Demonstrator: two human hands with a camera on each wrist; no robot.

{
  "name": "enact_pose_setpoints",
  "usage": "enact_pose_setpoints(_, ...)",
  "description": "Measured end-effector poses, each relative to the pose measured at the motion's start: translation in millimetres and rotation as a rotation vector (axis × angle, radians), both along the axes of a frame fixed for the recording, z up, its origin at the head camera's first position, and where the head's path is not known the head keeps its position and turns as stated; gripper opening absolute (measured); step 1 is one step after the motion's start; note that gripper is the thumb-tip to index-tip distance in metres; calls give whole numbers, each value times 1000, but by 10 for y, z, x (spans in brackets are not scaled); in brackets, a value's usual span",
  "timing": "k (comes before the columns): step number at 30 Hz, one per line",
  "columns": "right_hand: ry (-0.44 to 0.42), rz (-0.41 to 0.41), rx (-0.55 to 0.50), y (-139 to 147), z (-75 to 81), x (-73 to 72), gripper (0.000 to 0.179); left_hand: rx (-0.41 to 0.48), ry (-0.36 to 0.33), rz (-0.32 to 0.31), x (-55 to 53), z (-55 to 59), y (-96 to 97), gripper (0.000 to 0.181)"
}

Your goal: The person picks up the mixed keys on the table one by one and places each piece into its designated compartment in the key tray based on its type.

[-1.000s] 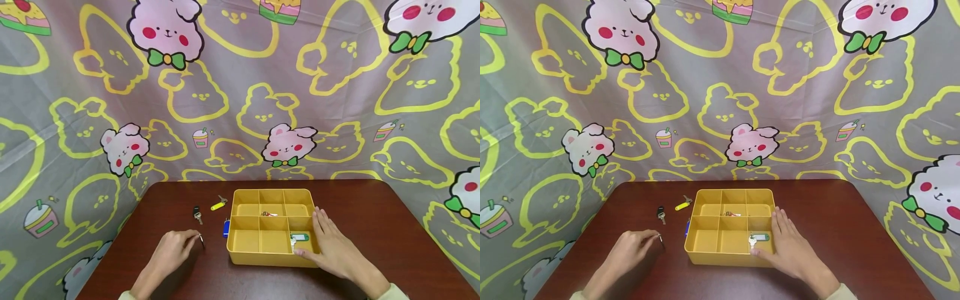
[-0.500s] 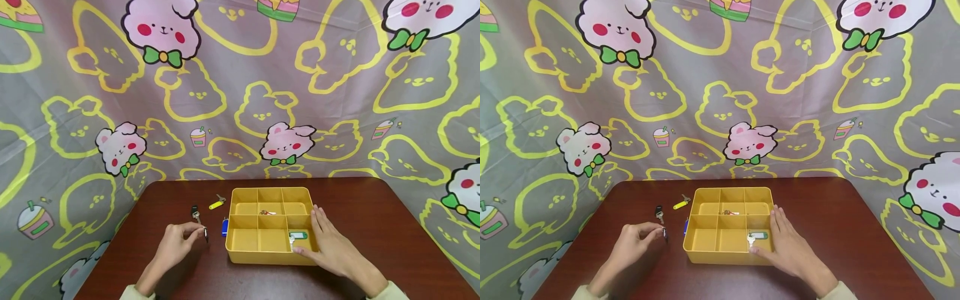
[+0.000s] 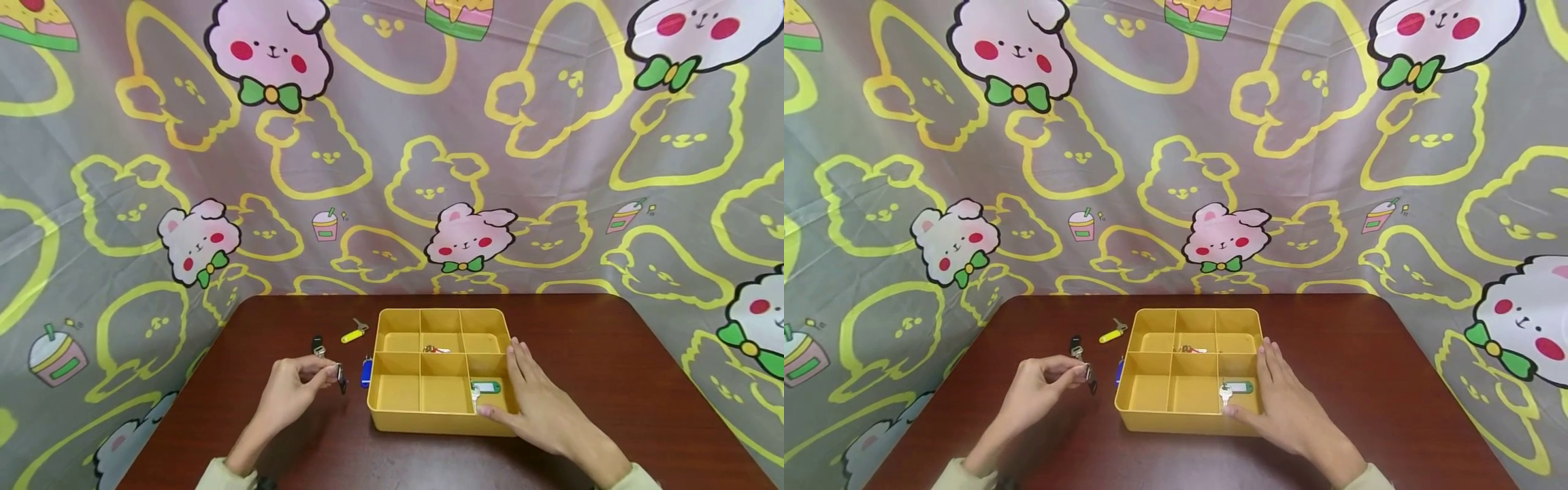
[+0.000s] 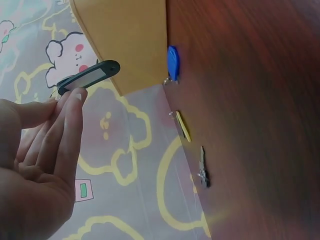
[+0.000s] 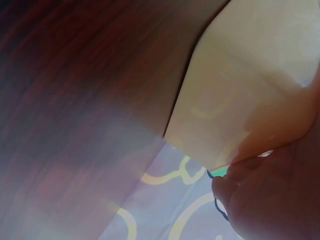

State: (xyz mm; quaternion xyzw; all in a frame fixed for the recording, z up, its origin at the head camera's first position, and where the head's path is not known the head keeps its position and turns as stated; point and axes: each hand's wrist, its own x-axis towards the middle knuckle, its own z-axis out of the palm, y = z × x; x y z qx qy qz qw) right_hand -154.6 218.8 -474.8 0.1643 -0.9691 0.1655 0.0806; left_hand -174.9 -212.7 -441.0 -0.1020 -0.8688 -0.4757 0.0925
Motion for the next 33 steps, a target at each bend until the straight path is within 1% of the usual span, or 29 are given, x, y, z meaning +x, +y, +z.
enact_pose_setpoints(7,-16,-3,4,-5,31,-3,120,121,-62,-22,3,71,53,10)
enact_pose_setpoints(14,-13,-7,0,-5,27,7,120,194,-96,-43,24,147,98,10)
enact_pose_setpoints(17,-17,-9,-10,-7,16,19,119,212,-94,-53,22,176,114,11)
enact_pose_setpoints(21,-14,-3,-13,-10,19,19,119,242,-86,-81,6,199,135,13)
enact_pose_setpoints(26,-13,-8,-6,11,40,16,120,284,-110,-123,-36,215,190,17)
enact_pose_setpoints(33,-16,0,-15,-2,40,17,120,337,-121,-138,-78,272,248,20)
